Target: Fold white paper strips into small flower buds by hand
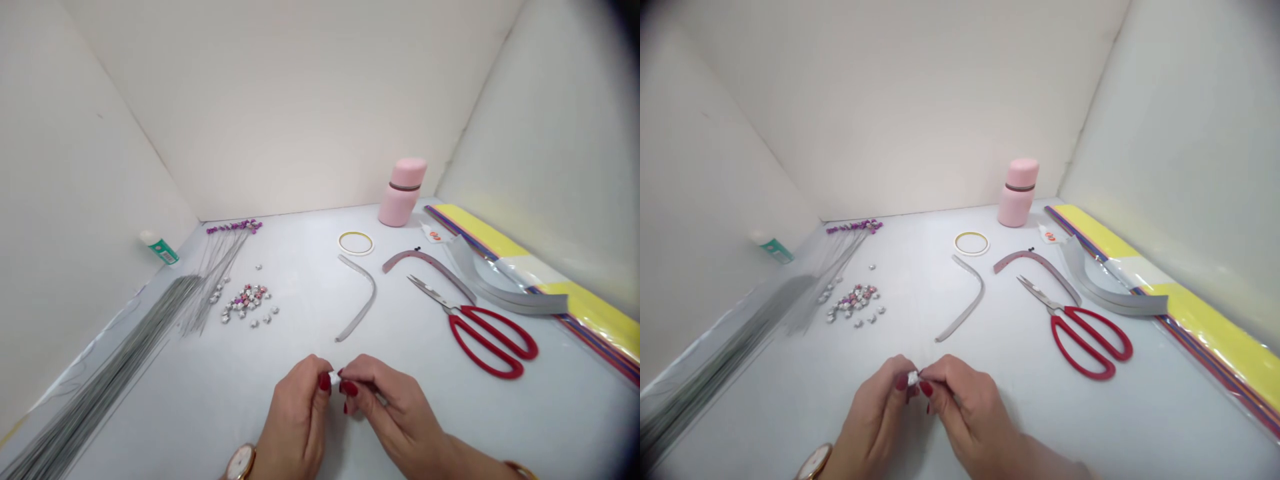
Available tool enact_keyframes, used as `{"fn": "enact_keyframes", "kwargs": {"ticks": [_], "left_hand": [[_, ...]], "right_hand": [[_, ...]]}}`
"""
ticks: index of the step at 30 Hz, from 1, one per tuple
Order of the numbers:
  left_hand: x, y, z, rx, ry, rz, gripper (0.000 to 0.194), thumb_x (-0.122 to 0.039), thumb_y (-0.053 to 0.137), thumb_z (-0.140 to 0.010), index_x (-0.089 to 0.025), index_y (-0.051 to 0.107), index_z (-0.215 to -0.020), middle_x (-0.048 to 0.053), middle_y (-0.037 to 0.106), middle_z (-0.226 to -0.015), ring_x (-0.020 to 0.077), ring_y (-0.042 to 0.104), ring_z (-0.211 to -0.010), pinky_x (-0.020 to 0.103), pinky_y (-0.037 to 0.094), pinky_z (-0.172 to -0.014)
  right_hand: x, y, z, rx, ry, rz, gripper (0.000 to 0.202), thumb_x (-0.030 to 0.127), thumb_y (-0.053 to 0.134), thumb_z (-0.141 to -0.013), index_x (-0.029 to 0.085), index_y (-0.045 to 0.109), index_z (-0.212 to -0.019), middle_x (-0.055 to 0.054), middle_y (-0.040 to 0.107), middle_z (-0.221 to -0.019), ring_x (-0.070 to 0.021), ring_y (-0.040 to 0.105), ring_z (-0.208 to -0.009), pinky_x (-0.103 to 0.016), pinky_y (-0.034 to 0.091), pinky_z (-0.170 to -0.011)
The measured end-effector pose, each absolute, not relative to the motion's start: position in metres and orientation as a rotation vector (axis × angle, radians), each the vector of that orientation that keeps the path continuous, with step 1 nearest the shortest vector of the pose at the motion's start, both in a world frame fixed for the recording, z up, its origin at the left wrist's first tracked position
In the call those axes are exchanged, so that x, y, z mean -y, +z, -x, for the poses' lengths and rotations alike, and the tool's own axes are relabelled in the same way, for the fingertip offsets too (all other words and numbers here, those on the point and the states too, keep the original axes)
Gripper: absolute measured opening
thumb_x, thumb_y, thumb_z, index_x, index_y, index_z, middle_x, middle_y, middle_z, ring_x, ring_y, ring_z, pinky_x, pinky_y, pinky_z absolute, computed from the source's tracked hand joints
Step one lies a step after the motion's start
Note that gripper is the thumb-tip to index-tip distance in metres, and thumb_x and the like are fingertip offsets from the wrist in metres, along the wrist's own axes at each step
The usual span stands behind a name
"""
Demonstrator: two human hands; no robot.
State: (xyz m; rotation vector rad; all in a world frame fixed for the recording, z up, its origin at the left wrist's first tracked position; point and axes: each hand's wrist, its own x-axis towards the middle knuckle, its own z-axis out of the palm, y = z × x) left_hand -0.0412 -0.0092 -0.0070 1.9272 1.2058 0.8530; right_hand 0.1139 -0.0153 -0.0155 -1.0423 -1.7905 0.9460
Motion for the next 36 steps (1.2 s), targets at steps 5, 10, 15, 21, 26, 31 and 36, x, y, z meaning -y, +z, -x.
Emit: {"fn": "enact_keyframes", "kwargs": {"ticks": [5, 10, 15, 21, 26, 31, 36], "left_hand": [[0.009, -0.006, 0.041, -1.159, 0.832, -1.936, 0.027, -0.023, 0.024, -0.089, -0.018, 0.047, -0.076, 0.001, 0.05, -0.064, 0.0133, 0.047, -0.058, 0.023, 0.037, -0.056], [0.008, -0.008, 0.042, -1.164, 0.83, -2.022, 0.025, -0.02, 0.026, -0.088, -0.019, 0.045, -0.072, 0.001, 0.049, -0.062, 0.0137, 0.047, -0.058, 0.023, 0.037, -0.056], [0.007, -0.01, 0.044, -1.155, 0.803, -2.126, 0.022, -0.019, 0.028, -0.086, -0.02, 0.042, -0.069, 0.001, 0.049, -0.062, 0.0139, 0.046, -0.057, 0.024, 0.036, -0.055], [0.007, -0.016, 0.044, -1.13, 0.832, -2.208, 0.024, -0.017, 0.026, -0.086, -0.02, 0.042, -0.068, 0.002, 0.05, -0.062, 0.0147, 0.046, -0.057, 0.025, 0.035, -0.054], [0.011, -0.018, 0.037, -1.259, 0.907, -2.201, 0.025, -0.018, 0.027, -0.086, -0.021, 0.039, -0.064, 0.001, 0.048, -0.058, 0.0145, 0.045, -0.056, 0.024, 0.034, -0.052], [0.014, -0.016, 0.03, -1.373, 0.941, -2.153, 0.026, -0.019, 0.028, -0.087, -0.021, 0.037, -0.062, 0.0, 0.047, -0.056, 0.0143, 0.045, -0.054, 0.024, 0.033, -0.051], [0.014, -0.013, 0.029, -1.372, 0.897, -1.961, 0.025, -0.022, 0.025, -0.089, -0.02, 0.041, -0.07, 0.0, 0.049, -0.059, 0.0131, 0.047, -0.054, 0.024, 0.036, -0.053]], "right_hand": [[0.014, -0.015, -0.114, 1.778, 1.073, 1.122, 0.016, 0.024, 0.039, -0.087, 0.018, 0.05, -0.078, 0.0, 0.054, -0.062, -0.0117, 0.051, -0.055, -0.021, 0.042, -0.054], [0.015, -0.017, -0.112, 1.783, 1.118, 1.102, 0.02, 0.026, 0.034, -0.089, 0.019, 0.047, -0.076, 0.0, 0.054, -0.063, -0.0116, 0.051, -0.056, -0.021, 0.042, -0.055], [0.016, -0.018, -0.111, 1.772, 1.196, 1.109, 0.023, 0.029, 0.03, -0.091, 0.02, 0.045, -0.076, 0.0, 0.054, -0.063, -0.0118, 0.051, -0.057, -0.022, 0.042, -0.056], [0.016, -0.021, -0.111, 1.783, 1.263, 1.09, 0.024, 0.028, 0.027, -0.092, 0.02, 0.043, -0.076, 0.0, 0.054, -0.063, -0.0123, 0.053, -0.058, -0.022, 0.043, -0.057], [0.017, -0.021, -0.11, 1.809, 1.196, 1.085, 0.025, 0.026, 0.026, -0.092, 0.021, 0.042, -0.074, 0.0, 0.053, -0.062, -0.0125, 0.053, -0.057, -0.022, 0.042, -0.056], [0.016, -0.021, -0.107, 1.761, 1.165, 1.156, 0.026, 0.029, 0.026, -0.092, 0.022, 0.04, -0.071, 0.001, 0.05, -0.061, -0.0125, 0.051, -0.056, -0.022, 0.041, -0.055], [0.014, -0.016, -0.105, 1.674, 1.253, 1.221, 0.025, 0.034, 0.025, -0.092, 0.021, 0.041, -0.077, 0.001, 0.052, -0.063, -0.0126, 0.051, -0.058, -0.023, 0.041, -0.056]]}}
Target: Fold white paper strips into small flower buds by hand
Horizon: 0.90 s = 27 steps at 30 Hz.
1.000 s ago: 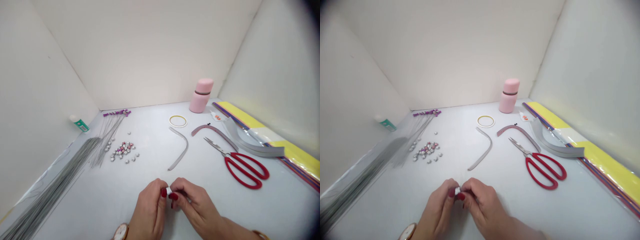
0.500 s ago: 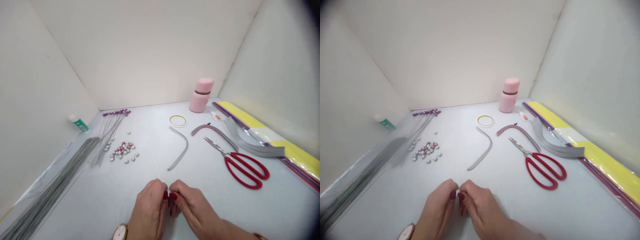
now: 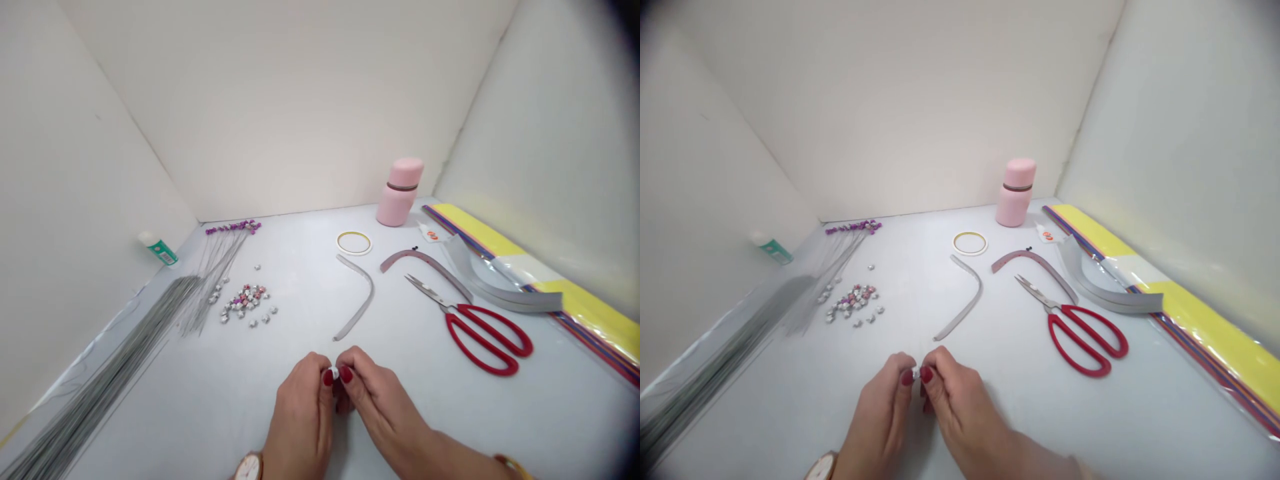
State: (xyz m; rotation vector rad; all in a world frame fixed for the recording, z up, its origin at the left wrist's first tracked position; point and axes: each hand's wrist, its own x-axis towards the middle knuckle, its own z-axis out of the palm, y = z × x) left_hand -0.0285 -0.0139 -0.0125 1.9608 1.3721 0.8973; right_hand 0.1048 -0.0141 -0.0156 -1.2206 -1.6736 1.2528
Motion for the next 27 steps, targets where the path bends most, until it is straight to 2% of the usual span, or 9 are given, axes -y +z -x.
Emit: {"fn": "enact_keyframes", "kwargs": {"ticks": [3, 7, 12, 27], "left_hand": [[0.015, -0.012, 0.029, -1.369, 0.887, -1.96, 0.023, -0.024, 0.026, -0.089, -0.02, 0.041, -0.073, 0.001, 0.051, -0.061, 0.0137, 0.048, -0.056, 0.024, 0.036, -0.053], [0.013, -0.012, 0.031, -1.341, 0.835, -2.033, 0.024, -0.023, 0.027, -0.089, -0.021, 0.04, -0.069, 0.001, 0.051, -0.062, 0.0141, 0.048, -0.056, 0.024, 0.037, -0.053], [0.009, -0.011, 0.035, -1.297, 0.71, -2.098, 0.025, -0.022, 0.025, -0.089, -0.021, 0.039, -0.069, 0.002, 0.05, -0.063, 0.0148, 0.048, -0.058, 0.025, 0.037, -0.055], [0.009, -0.009, 0.044, -1.056, 0.79, -2.11, 0.02, -0.022, 0.028, -0.087, -0.019, 0.044, -0.075, 0.002, 0.053, -0.065, 0.0146, 0.049, -0.06, 0.025, 0.038, -0.058]], "right_hand": [[0.015, -0.011, -0.104, 1.706, 1.248, 1.25, 0.025, 0.035, 0.024, -0.092, 0.021, 0.04, -0.081, 0.002, 0.048, -0.063, -0.0124, 0.047, -0.057, -0.023, 0.038, -0.055], [0.015, -0.011, -0.104, 1.741, 1.212, 1.25, 0.027, 0.035, 0.023, -0.092, 0.022, 0.038, -0.073, 0.004, 0.041, -0.06, -0.0117, 0.04, -0.054, -0.023, 0.036, -0.053], [0.014, -0.015, -0.106, 1.725, 1.202, 1.207, 0.025, 0.032, 0.025, -0.092, 0.022, 0.039, -0.075, 0.003, 0.045, -0.061, -0.0121, 0.044, -0.055, -0.023, 0.037, -0.055], [0.016, -0.011, -0.111, 1.759, 1.275, 1.01, 0.024, 0.034, 0.025, -0.091, 0.02, 0.039, -0.078, 0.002, 0.046, -0.063, -0.0125, 0.045, -0.056, -0.024, 0.038, -0.055]]}}
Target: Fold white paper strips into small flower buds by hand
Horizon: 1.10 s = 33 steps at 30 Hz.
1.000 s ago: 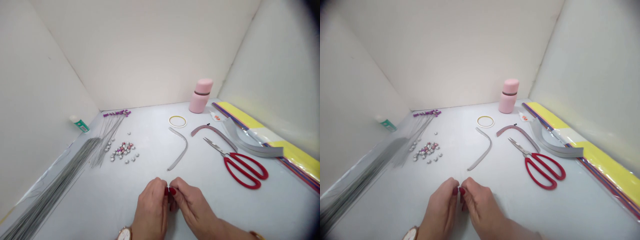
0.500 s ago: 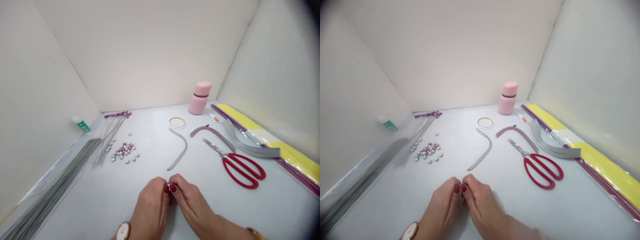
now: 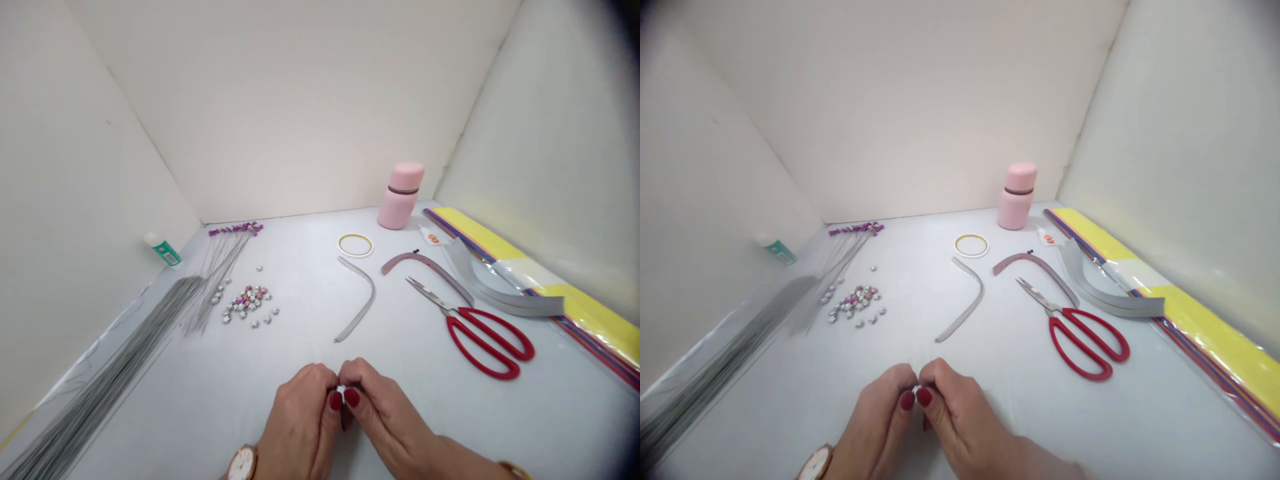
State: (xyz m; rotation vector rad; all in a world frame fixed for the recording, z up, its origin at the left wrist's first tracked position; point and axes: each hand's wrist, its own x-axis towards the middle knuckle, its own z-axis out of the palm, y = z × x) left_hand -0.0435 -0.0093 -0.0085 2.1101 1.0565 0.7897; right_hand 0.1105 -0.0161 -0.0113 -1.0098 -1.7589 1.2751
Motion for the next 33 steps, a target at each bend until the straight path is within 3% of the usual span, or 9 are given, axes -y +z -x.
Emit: {"fn": "enact_keyframes", "kwargs": {"ticks": [9, 14, 22, 26, 30, 33], "left_hand": [[0.0057, -0.0076, 0.0451, -0.956, 0.958, -2.341, 0.02, -0.017, 0.029, -0.084, -0.021, 0.033, -0.065, -0.002, 0.04, -0.053, 0.0123, 0.039, -0.047, 0.022, 0.031, -0.044], [0.0065, -0.009, 0.0436, -0.859, 1.128, -2.314, 0.021, -0.025, 0.029, -0.087, -0.022, 0.038, -0.068, -0.001, 0.042, -0.055, 0.0133, 0.041, -0.048, 0.023, 0.034, -0.045], [0.0067, -0.008, 0.0428, -0.946, 0.861, -2.074, 0.027, -0.022, 0.024, -0.089, -0.019, 0.043, -0.07, 0.002, 0.05, -0.063, 0.0134, 0.047, -0.059, 0.024, 0.037, -0.057], [0.0066, -0.0127, 0.0449, -0.995, 1.002, -2.139, 0.016, -0.03, 0.033, -0.086, -0.019, 0.041, -0.077, 0.001, 0.047, -0.063, 0.0133, 0.044, -0.056, 0.024, 0.035, -0.053], [0.0087, -0.0129, 0.045, -1.002, 0.982, -2.285, 0.014, -0.02, 0.034, -0.085, -0.02, 0.038, -0.072, -0.001, 0.043, -0.059, 0.0123, 0.04, -0.052, 0.023, 0.031, -0.049], [0.0091, -0.0112, 0.0453, -0.963, 0.99, -2.33, 0.011, -0.022, 0.035, -0.085, -0.02, 0.037, -0.074, -0.001, 0.043, -0.06, 0.0126, 0.039, -0.052, 0.023, 0.03, -0.047]], "right_hand": [[0.0145, -0.0071, -0.1137, 1.859, 1.259, 0.938, 0.024, 0.033, 0.027, -0.09, 0.02, 0.041, -0.076, -0.001, 0.048, -0.066, -0.0132, 0.046, -0.059, -0.025, 0.04, -0.057], [0.015, -0.0044, -0.1122, 1.776, 1.323, 0.893, 0.027, 0.031, 0.029, -0.09, 0.019, 0.042, -0.07, -0.001, 0.046, -0.063, -0.0127, 0.047, -0.058, -0.024, 0.041, -0.057], [0.0135, -0.0105, -0.1118, 1.702, 1.272, 0.954, 0.025, 0.028, 0.032, -0.09, 0.019, 0.043, -0.07, 0.001, 0.046, -0.061, -0.012, 0.046, -0.056, -0.024, 0.04, -0.056], [0.015, -0.0125, -0.1123, 1.691, 1.15, 0.933, 0.019, 0.025, 0.033, -0.09, 0.02, 0.046, -0.077, 0.002, 0.046, -0.064, -0.011, 0.045, -0.057, -0.022, 0.039, -0.056], [0.0164, -0.0127, -0.1124, 1.745, 1.051, 0.897, 0.015, 0.021, 0.034, -0.089, 0.021, 0.047, -0.08, 0.002, 0.046, -0.066, -0.0106, 0.045, -0.058, -0.021, 0.039, -0.055], [0.0163, -0.0119, -0.113, 1.814, 0.994, 0.899, 0.015, 0.021, 0.035, -0.088, 0.021, 0.047, -0.078, 0.002, 0.046, -0.065, -0.0109, 0.044, -0.056, -0.021, 0.038, -0.054]]}}
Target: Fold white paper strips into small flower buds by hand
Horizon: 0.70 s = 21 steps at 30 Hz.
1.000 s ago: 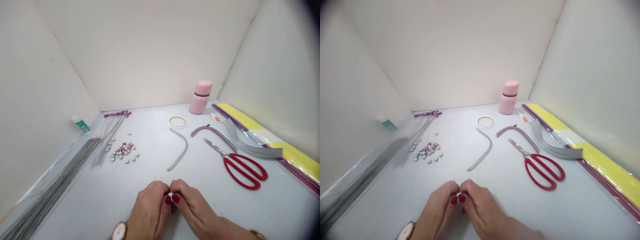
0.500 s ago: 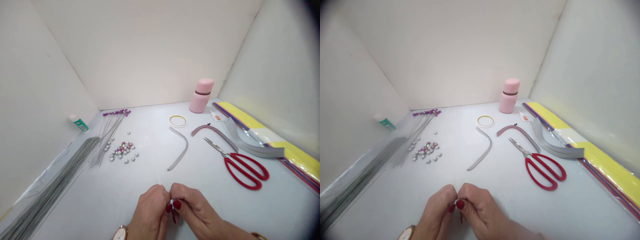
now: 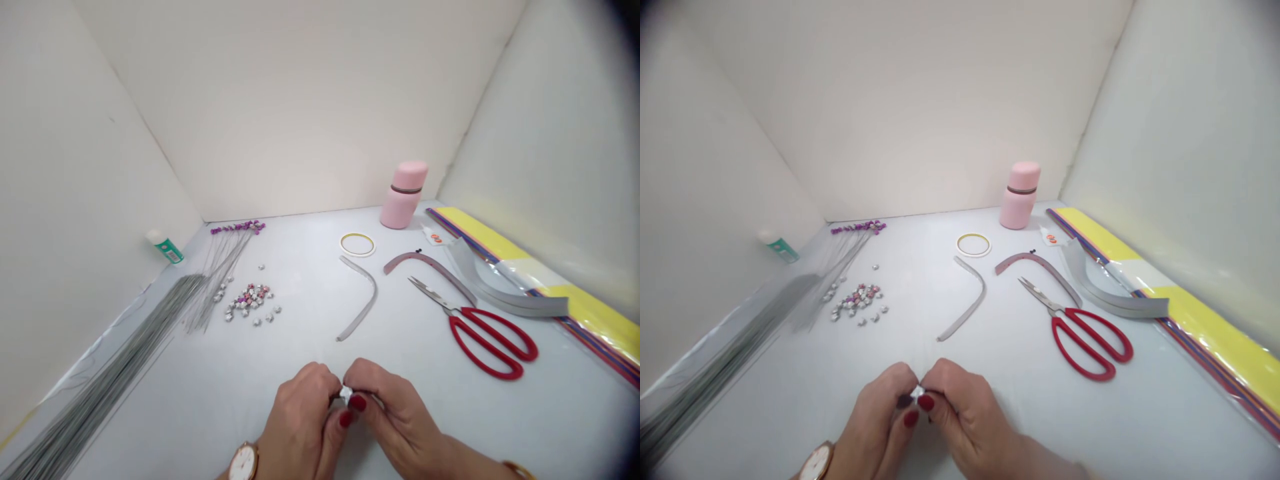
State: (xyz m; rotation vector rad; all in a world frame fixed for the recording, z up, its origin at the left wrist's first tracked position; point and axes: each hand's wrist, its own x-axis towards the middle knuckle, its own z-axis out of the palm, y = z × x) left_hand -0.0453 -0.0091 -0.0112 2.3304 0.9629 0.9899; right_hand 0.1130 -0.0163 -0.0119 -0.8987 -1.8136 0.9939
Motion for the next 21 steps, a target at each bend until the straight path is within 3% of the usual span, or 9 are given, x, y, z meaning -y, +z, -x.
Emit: {"fn": "enact_keyframes", "kwargs": {"ticks": [10, 21], "left_hand": [[0.0066, -0.014, 0.0445, -0.895, 1.022, -2.354, 0.01, -0.013, 0.032, -0.082, -0.02, 0.037, -0.075, -0.002, 0.038, -0.057, 0.0124, 0.037, -0.051, 0.022, 0.03, -0.046], [0.0041, -0.0058, 0.0477, -0.796, 0.945, -2.499, 0.022, -0.018, 0.032, -0.086, -0.02, 0.039, -0.066, 0.0, 0.041, -0.054, 0.013, 0.037, -0.05, 0.024, 0.027, -0.043]], "right_hand": [[0.0179, -0.0097, -0.1137, 1.963, 0.769, 0.939, 0.017, 0.03, 0.023, -0.092, 0.024, 0.038, -0.093, 0.001, 0.051, -0.068, -0.0122, 0.048, -0.055, -0.021, 0.043, -0.052], [0.018, -0.0033, -0.1172, 2.056, 0.718, 0.91, 0.019, 0.024, 0.027, -0.091, 0.022, 0.042, -0.081, 0.001, 0.05, -0.062, -0.0117, 0.046, -0.052, -0.019, 0.043, -0.052]]}}
